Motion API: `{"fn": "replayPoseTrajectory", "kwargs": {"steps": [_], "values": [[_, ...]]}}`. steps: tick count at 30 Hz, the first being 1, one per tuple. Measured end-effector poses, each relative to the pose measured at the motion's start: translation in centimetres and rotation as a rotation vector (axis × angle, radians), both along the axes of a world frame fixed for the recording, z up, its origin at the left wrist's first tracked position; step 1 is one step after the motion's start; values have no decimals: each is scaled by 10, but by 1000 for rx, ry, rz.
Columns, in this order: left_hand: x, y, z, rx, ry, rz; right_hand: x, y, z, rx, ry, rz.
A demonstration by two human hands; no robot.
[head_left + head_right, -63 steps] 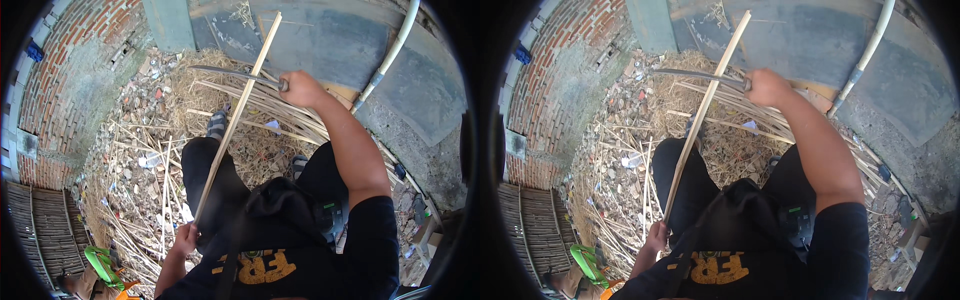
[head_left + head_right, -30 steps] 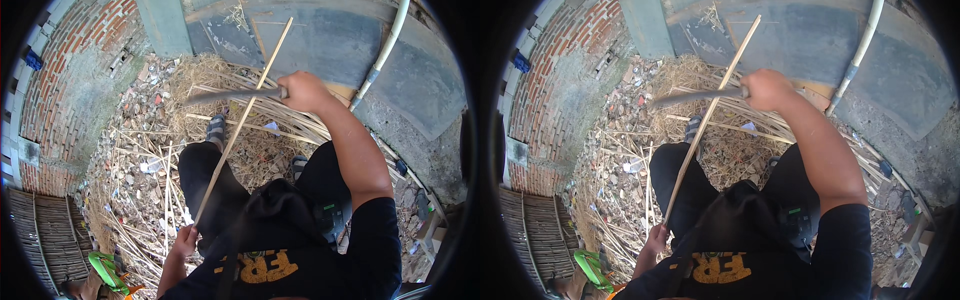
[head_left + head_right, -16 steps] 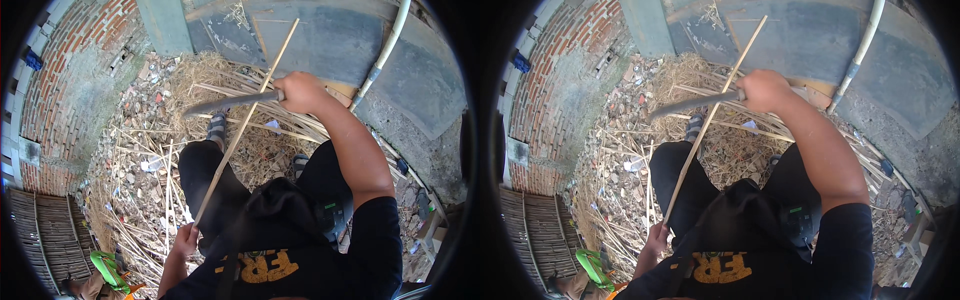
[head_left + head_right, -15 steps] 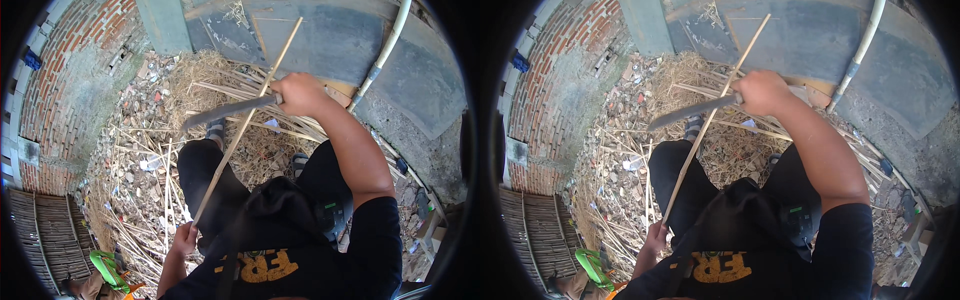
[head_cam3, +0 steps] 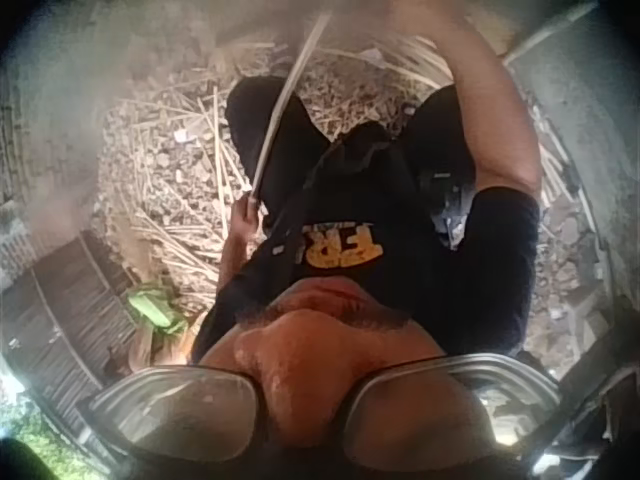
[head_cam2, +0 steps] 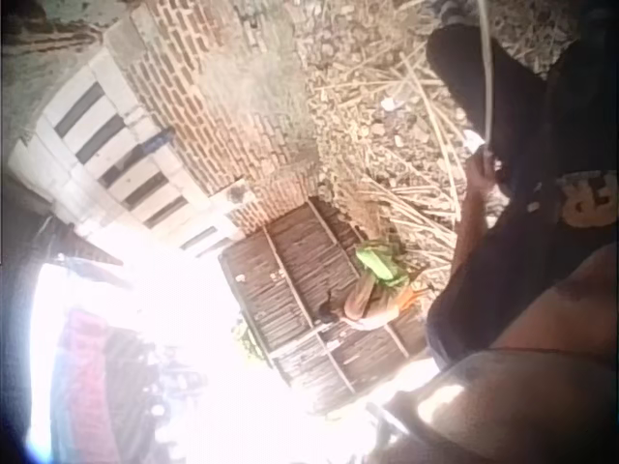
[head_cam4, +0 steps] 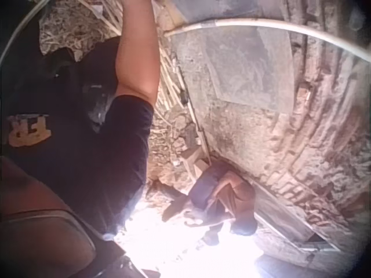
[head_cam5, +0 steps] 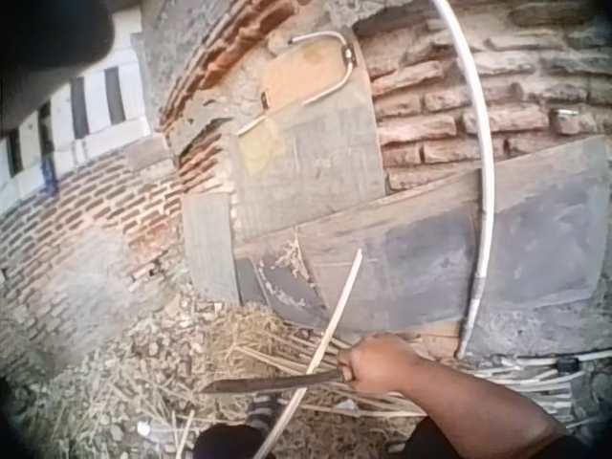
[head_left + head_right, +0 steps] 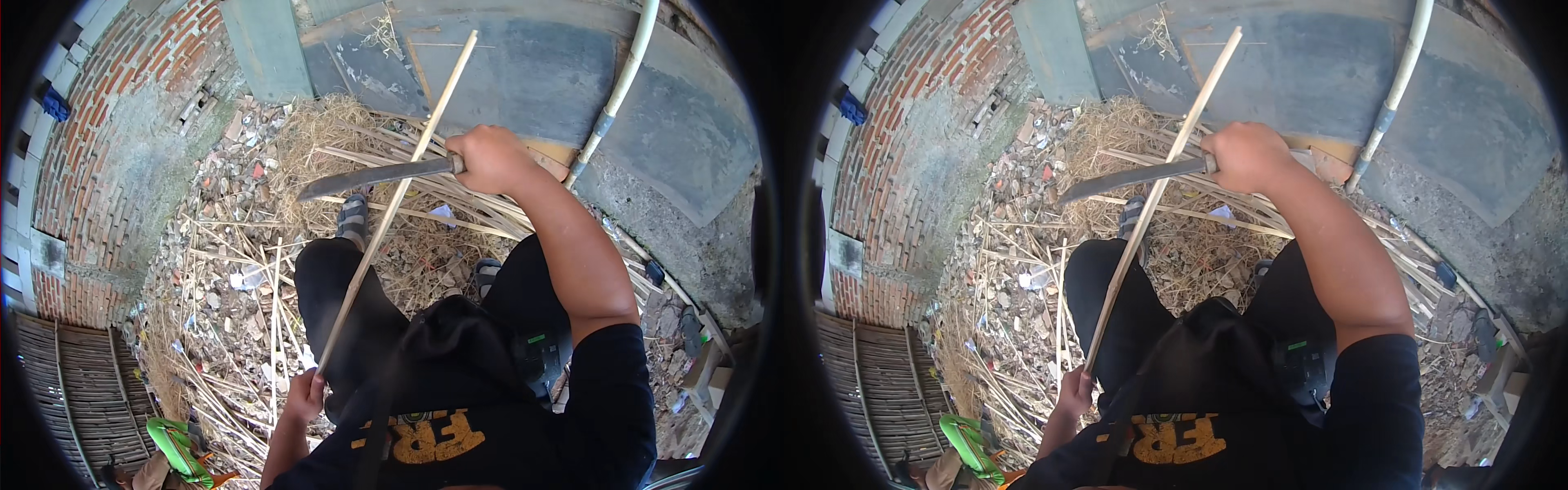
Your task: The person is shaving a thin strip of bamboo with a machete to smooth its surface.
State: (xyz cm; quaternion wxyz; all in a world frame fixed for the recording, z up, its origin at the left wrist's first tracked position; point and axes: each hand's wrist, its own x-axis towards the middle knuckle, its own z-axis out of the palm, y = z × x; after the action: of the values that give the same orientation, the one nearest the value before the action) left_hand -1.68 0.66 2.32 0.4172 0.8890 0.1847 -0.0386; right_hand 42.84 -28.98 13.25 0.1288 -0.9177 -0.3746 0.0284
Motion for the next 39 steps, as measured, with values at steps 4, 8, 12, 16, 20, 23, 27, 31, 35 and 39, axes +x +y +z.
{"fn": "replayPoseTrajectory", "kwargs": {"steps": [4,8,12,16,20,23,27,31,35,39], "values": [[14,-18,11,124,28,17,38,-18,-45,194,34,-138],[5,-14,11,226,-2,-18,54,-25,-35,241,62,-257],[5,-6,10,123,13,-19,16,-8,-3,78,36,-91],[14,-10,8,118,21,29,30,-17,-42,154,97,-87],[2,-2,-2,163,5,2,47,-21,-33,272,92,-172],[1,-5,1,115,15,8,16,-11,-7,276,119,-191],[-3,0,-5,94,-16,13,23,-11,-23,235,33,-22],[9,-9,5,11,9,37,57,-18,-38,345,174,-246],[1,-9,9,-80,9,50,48,-18,-32,417,168,-231],[-3,-4,3,-116,-13,24,44,-24,-34,582,377,-184]]}}
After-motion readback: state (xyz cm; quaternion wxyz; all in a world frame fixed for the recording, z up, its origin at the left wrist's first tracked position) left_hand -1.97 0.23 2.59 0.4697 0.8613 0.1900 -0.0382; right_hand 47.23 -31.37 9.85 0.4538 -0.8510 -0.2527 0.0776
